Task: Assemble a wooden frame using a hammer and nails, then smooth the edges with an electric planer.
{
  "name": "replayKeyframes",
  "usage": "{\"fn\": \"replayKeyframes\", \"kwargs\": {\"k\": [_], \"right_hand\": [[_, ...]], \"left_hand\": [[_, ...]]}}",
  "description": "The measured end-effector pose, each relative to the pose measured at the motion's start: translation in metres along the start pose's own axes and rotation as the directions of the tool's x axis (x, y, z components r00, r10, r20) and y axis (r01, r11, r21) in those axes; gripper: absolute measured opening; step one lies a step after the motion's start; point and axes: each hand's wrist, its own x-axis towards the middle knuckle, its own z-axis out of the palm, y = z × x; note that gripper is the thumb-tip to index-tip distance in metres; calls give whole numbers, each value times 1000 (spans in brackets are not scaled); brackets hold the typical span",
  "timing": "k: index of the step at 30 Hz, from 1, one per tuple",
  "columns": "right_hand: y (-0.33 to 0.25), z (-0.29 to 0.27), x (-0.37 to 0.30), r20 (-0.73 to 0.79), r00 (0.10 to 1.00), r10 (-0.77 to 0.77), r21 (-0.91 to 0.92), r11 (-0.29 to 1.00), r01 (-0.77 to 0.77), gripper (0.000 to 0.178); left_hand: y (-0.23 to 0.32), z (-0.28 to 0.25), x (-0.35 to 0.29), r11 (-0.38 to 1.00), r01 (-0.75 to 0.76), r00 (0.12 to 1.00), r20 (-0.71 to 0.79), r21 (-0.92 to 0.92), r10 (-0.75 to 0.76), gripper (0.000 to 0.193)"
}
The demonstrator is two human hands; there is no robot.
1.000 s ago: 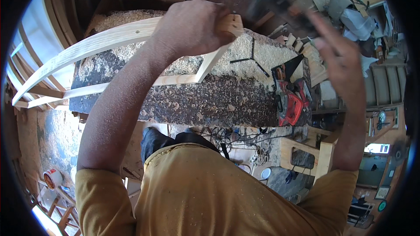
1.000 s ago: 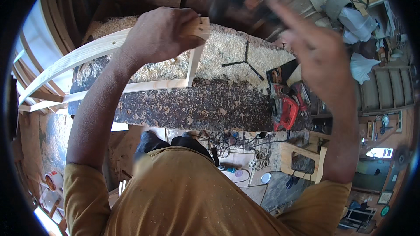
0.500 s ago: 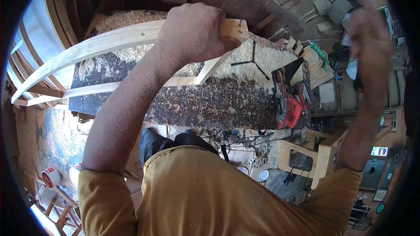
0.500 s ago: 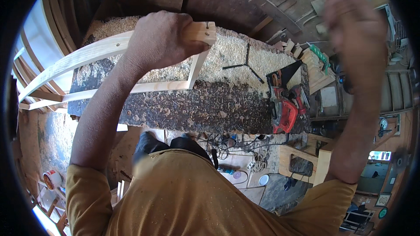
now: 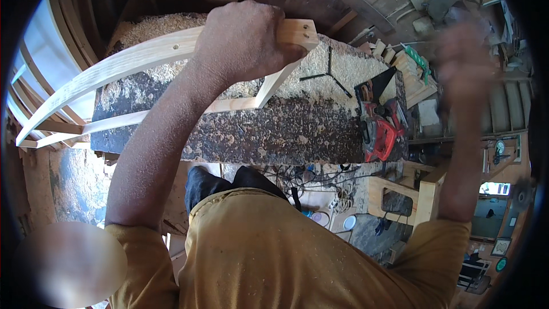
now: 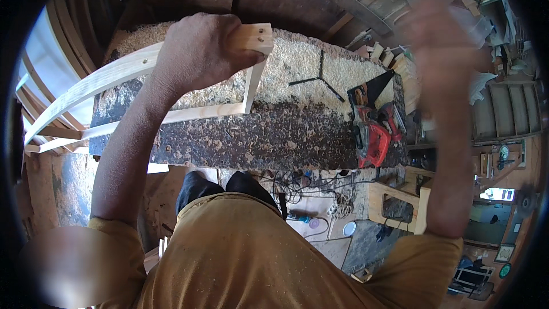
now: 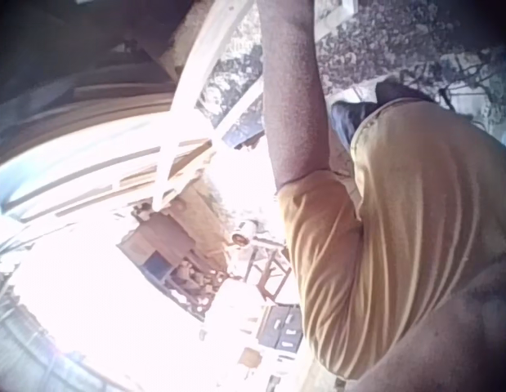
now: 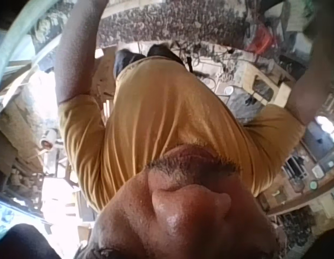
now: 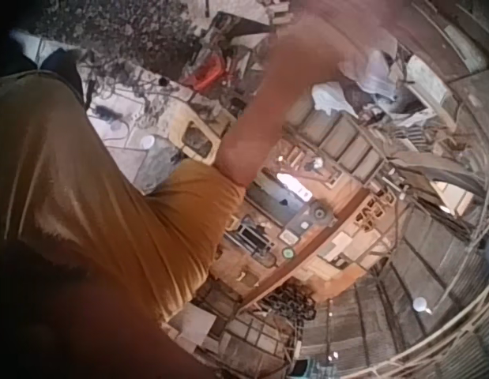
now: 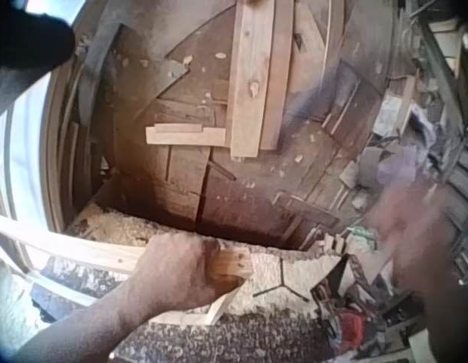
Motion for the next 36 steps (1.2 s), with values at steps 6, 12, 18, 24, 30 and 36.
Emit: {"fn": "replayKeyframes", "kwargs": {"k": [6,12,18,24,30,36], "right_hand": [[-54,1,16,632,774,35,401,840,-366,39],[-33,6,-20,604,778,170,437,745,-503,39],[-75,78,-205,899,-54,434,106,-335,-936,41],[-196,170,-365,898,-250,362,-113,-358,-927,35],[-196,157,-387,891,-113,440,-177,108,-978,50],[-174,157,-316,854,351,384,183,411,-893,65]], "left_hand": [[7,-2,-2,999,-42,998,47,15,41,50],[-7,4,-4,995,-97,995,-36,13,97,54],[10,5,18,971,-87,990,86,-223,108,50],[21,6,15,963,-20,992,118,-269,54,38],[16,10,16,966,-66,992,92,-250,91,41],[1,21,23,693,-329,930,-94,-642,355,46]]}}
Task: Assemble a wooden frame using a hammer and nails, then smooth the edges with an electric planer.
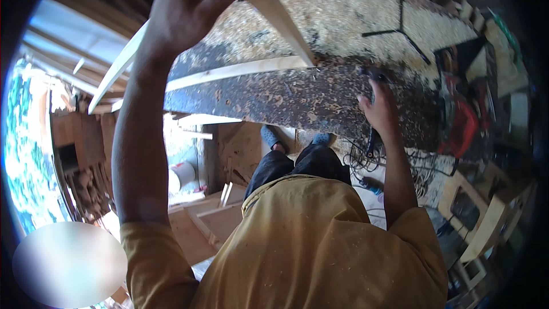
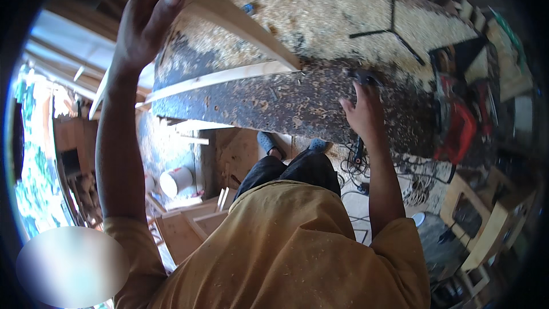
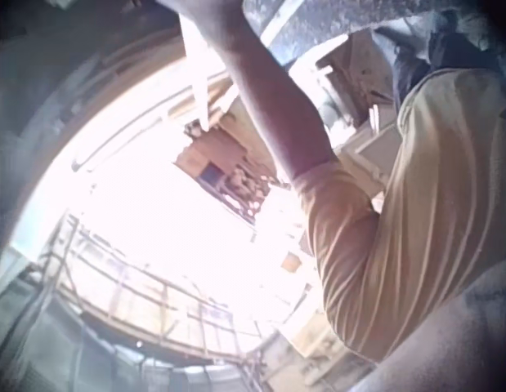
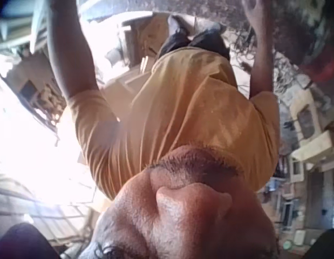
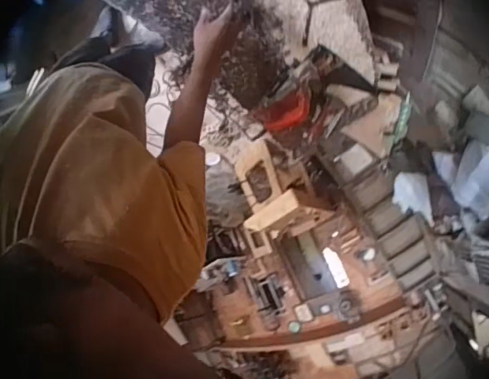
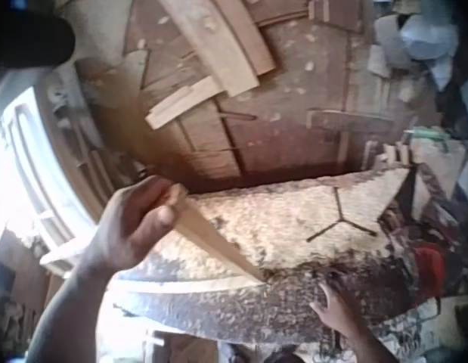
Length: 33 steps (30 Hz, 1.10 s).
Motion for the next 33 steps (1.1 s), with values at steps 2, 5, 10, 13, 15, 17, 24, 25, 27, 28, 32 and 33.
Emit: {"fn": "replayKeyframes", "kwargs": {"k": [2,5,10,13,15,17,24,25,27,28,32,33], "right_hand": [[-39,-14,31,-123,973,-194,375,899,227,74],[-117,-42,83,-392,823,-412,561,601,569,83],[-198,-26,122,-282,896,-343,713,550,434,49],[-149,14,162,-574,645,-505,310,595,742,23],[-186,-6,138,-498,840,-217,635,568,524,17],[-183,-8,142,-428,863,-268,683,529,503,19],[-153,-15,164,-296,913,-282,819,416,394,16],[-154,-15,161,-268,925,-270,859,368,357,19],[-162,-22,150,-280,937,-211,860,378,342,17],[-163,-27,142,-283,932,-224,838,416,354,17],[-166,-11,126,-299,946,-122,805,500,319,21],[-171,-13,123,-318,939,-127,806,486,339,21]], "left_hand": [[44,2,8,892,275,955,5,358,-296,53],[42,5,2,929,261,965,-65,262,-253,45],[40,-36,-24,897,211,969,-207,389,-138,48],[49,-62,-86,945,275,805,-580,175,-127,37],[61,-96,-169,744,472,712,-702,472,-6,39],[50,-97,-300,543,804,425,-873,242,-240,41],[129,187,-690,-207,866,-491,-695,-455,-526,35],[161,240,-717,-309,825,-560,-606,-474,-565,36],[216,316,-745,-533,677,-731,-378,-507,-569,37],[232,332,-744,-568,595,-785,-259,-568,-563,37],[224,313,-771,-535,458,-842,-154,-710,-516,39],[205,289,-784,-498,549,-785,-211,-671,-582,41]]}}
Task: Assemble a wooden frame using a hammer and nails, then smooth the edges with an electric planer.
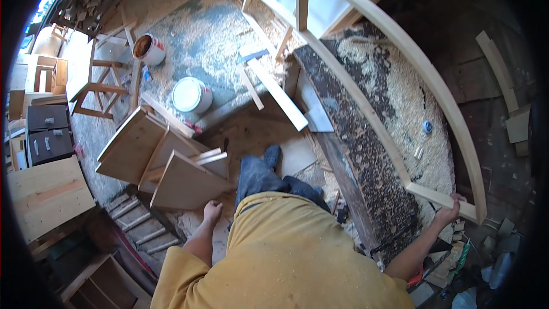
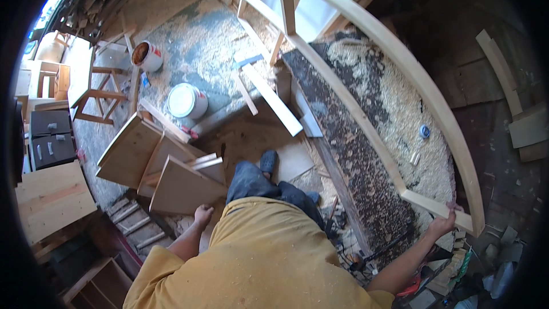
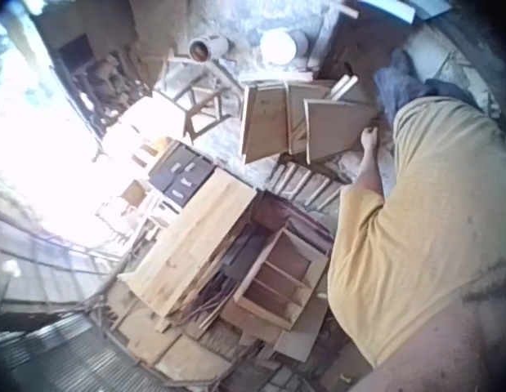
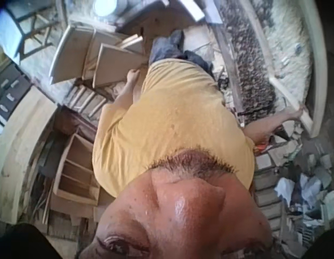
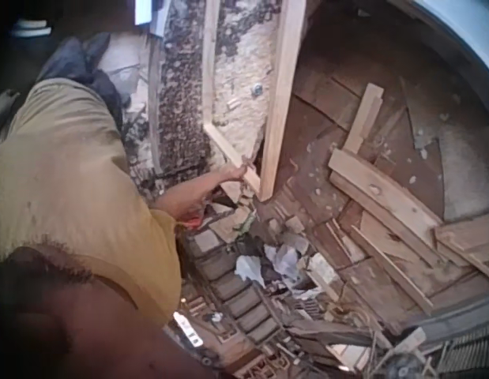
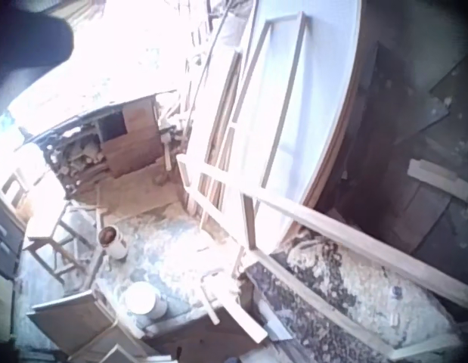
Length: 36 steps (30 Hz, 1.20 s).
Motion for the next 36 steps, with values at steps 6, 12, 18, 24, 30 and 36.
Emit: {"fn": "replayKeyframes", "kwargs": {"k": [6,12,18,24,30,36], "right_hand": [[-8,4,-8,-112,993,32,-96,994,-43,19],[0,3,-3,-56,998,-37,-134,991,30,16],[-5,18,-18,-37,997,-69,-21,997,68,18],[6,-6,-61,-224,974,7,-19,1000,-12,21],[24,-58,-107,-319,947,31,-600,766,-228,41],[-1,5,-42,-563,811,159,-365,833,-416,52]], "left_hand": [[287,-77,136,719,-693,692,-236,48,682,31],[547,-125,67,385,-916,324,-361,110,874,47],[669,-159,-10,47,-903,-86,-287,427,954,59],[679,-115,-14,323,-212,789,33,-922,613,49],[700,-134,47,45,-136,692,-62,-990,719,37],[716,-171,45,137,-4,611,106,-991,785,22]]}}
